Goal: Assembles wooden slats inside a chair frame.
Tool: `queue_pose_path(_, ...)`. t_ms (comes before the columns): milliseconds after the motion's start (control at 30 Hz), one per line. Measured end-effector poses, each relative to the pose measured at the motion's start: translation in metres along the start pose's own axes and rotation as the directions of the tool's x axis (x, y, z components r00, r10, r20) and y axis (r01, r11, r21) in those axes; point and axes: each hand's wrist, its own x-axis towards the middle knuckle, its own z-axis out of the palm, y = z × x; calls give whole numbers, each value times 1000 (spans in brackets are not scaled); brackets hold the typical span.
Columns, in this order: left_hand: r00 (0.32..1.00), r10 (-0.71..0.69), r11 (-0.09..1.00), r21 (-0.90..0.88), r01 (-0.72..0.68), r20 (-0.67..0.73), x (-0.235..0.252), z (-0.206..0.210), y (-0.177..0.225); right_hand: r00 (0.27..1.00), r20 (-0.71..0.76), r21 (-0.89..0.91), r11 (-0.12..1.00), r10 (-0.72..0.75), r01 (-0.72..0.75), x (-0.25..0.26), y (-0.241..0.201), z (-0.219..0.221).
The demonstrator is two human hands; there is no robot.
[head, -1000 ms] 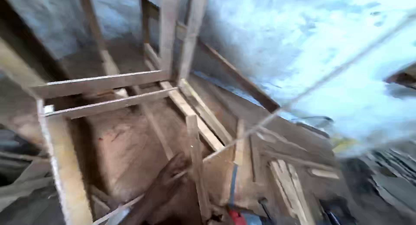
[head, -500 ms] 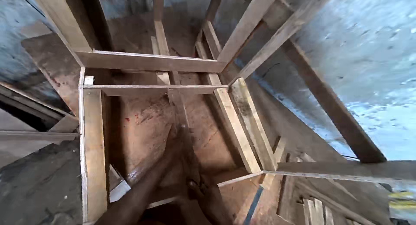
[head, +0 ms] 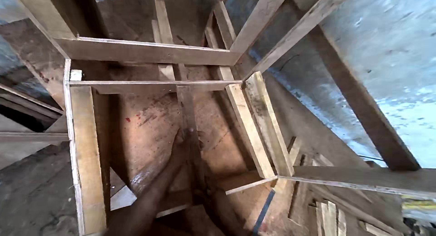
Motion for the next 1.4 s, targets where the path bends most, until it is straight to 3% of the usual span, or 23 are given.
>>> queue_pose_path(167,999,-52,997,56,52,-8,-7,0,1,999,-31,7,1000,-20,21,-1,0,1)
queue_pose_path(400,1000,8,1000,26,-7,-24,0,8,-1,1000,-19,44,999,-1,2,1,3,-3)
queue_pose_path(567,996,7,998,60,-2,-87,8,9,-6,999,6,-112,993,45,-44,7,1,-9)
queue_pose_path(667,995,-6,993,113,18,-104,7,6,-16,993,115,-152,988,18,-1,1,9,-27)
queue_pose_path(800,996,73,997,26,-71,-50,8,9,-17,963,250,-162,977,-97,140,-2,17,-45)
queue_pose_path(900,998,62,998,-28,-63,-23,5,12,-13,954,266,-179,965,-141,192,-2,15,-51)
queue_pose_path(1167,996,88,996,-2,-88,0,10,10,-18,978,180,-211,967,-108,145,-2,22,-33)
queue_pose_path(1400,993,108,989,103,-103,-44,15,4,-25,978,202,-348,937,47,27,-1,7,-29)
